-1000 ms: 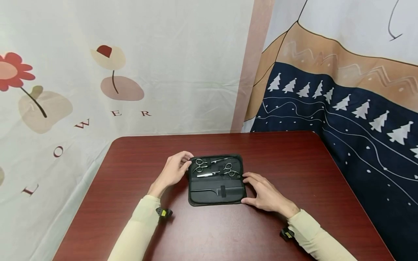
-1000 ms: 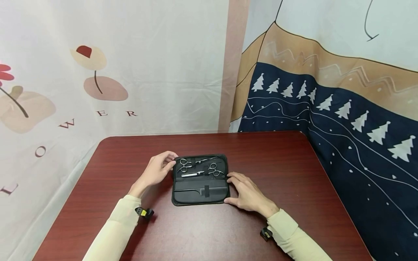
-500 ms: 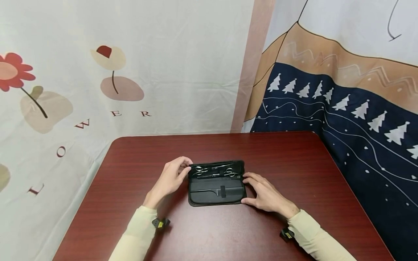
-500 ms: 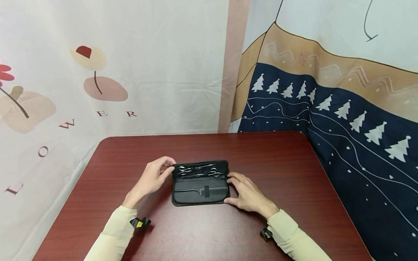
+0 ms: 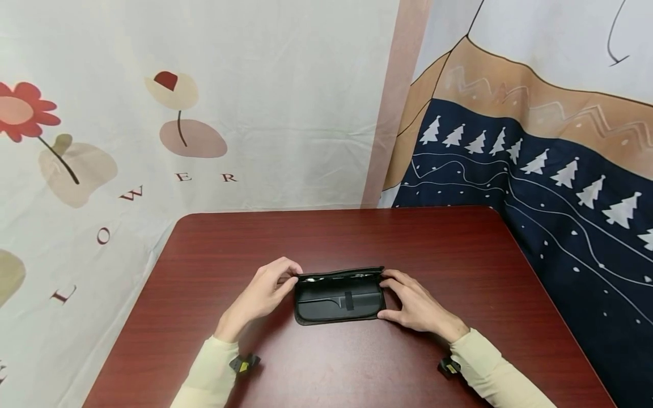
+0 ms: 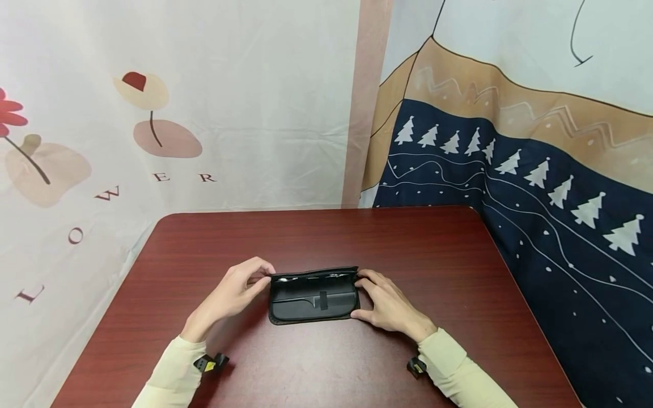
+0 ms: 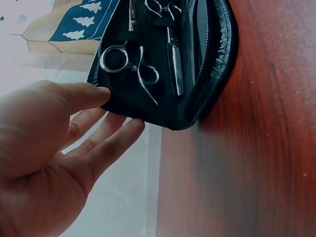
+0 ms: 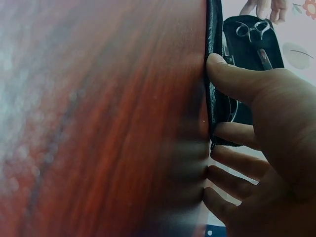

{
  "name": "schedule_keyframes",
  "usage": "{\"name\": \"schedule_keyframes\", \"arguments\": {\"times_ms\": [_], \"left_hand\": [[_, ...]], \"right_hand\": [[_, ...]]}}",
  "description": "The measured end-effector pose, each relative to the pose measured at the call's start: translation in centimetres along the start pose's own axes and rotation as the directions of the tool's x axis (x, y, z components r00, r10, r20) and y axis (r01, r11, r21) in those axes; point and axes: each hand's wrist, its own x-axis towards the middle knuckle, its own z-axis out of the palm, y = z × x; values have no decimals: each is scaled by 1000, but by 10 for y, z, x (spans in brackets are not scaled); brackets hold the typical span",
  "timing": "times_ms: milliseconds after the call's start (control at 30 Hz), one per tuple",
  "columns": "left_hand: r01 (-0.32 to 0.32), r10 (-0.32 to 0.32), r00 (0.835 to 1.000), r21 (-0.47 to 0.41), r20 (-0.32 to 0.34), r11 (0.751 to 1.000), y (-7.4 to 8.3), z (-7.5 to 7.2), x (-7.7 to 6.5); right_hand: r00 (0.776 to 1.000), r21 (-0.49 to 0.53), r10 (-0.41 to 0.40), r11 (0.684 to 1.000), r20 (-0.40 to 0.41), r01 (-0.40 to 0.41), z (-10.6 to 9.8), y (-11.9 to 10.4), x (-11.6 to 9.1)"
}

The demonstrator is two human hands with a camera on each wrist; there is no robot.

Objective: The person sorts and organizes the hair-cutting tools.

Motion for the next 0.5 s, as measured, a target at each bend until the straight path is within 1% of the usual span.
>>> {"name": "schedule_keyframes", "arguments": {"times_ms": [167, 233, 500], "left_hand": [[-63, 62, 998, 15, 31, 998, 3, 1, -7], [-90, 88, 995, 37, 44, 995, 4, 2, -9], [-198, 190, 978, 113, 82, 974, 4, 5, -18]], "right_hand": [[1000, -1, 15, 1000, 10, -15, -1, -1, -1], [1000, -1, 12, 1000, 8, -12, -1, -1, -1], [1000, -12, -10, 1000, -7, 10, 0, 1, 0]]}}
